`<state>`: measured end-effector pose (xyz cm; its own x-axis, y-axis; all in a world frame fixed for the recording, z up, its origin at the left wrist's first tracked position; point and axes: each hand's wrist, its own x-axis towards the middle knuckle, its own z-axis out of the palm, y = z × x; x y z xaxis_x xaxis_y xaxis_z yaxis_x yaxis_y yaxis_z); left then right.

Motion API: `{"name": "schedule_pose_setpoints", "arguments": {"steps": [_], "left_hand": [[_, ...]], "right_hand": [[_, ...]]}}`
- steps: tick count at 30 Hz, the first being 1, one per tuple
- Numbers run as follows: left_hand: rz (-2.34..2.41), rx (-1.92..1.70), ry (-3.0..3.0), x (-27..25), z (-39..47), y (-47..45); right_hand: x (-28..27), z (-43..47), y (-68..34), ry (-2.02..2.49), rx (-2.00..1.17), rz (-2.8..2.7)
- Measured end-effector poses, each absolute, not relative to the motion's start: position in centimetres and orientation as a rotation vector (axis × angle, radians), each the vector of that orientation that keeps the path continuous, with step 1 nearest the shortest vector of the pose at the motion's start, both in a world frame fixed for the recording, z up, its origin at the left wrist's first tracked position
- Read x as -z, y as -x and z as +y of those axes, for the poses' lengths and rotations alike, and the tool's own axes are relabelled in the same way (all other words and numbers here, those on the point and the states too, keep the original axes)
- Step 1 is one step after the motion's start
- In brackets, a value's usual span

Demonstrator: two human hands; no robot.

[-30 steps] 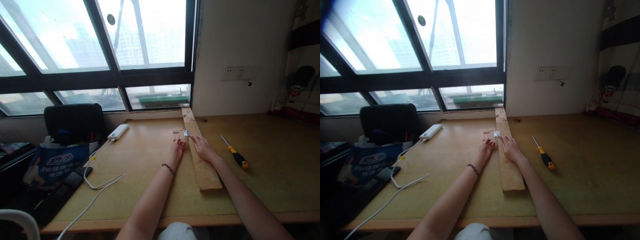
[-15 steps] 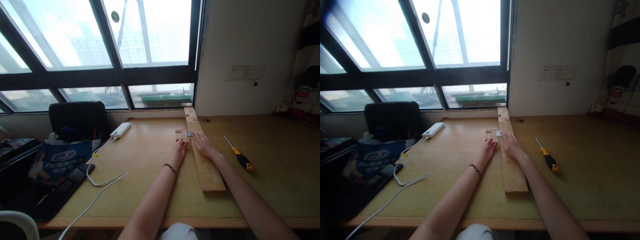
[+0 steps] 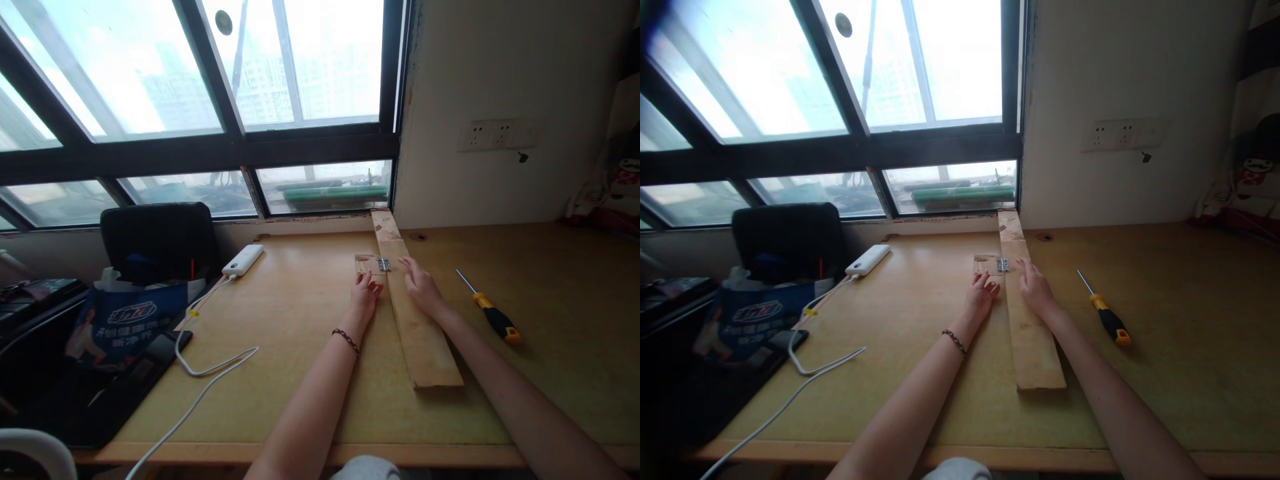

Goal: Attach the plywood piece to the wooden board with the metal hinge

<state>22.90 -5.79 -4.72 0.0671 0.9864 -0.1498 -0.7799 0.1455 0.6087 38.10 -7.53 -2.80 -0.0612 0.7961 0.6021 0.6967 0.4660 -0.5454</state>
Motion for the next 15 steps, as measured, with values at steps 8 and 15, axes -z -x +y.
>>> {"name": "schedule_pose_setpoints", "arguments": {"steps": [8,15], "left_hand": [[0.665,-1.395,-0.699,3.8,-7.0,-23.2],[0.763,-1.35,-0.795,2.7,-8.6,-23.6]], "right_hand": [[4.2,-9.7,-39.8,1.357,-0.185,-1.695],[3.9,-9.8,-39.6,1.318,-0.182,-1.699]]}}
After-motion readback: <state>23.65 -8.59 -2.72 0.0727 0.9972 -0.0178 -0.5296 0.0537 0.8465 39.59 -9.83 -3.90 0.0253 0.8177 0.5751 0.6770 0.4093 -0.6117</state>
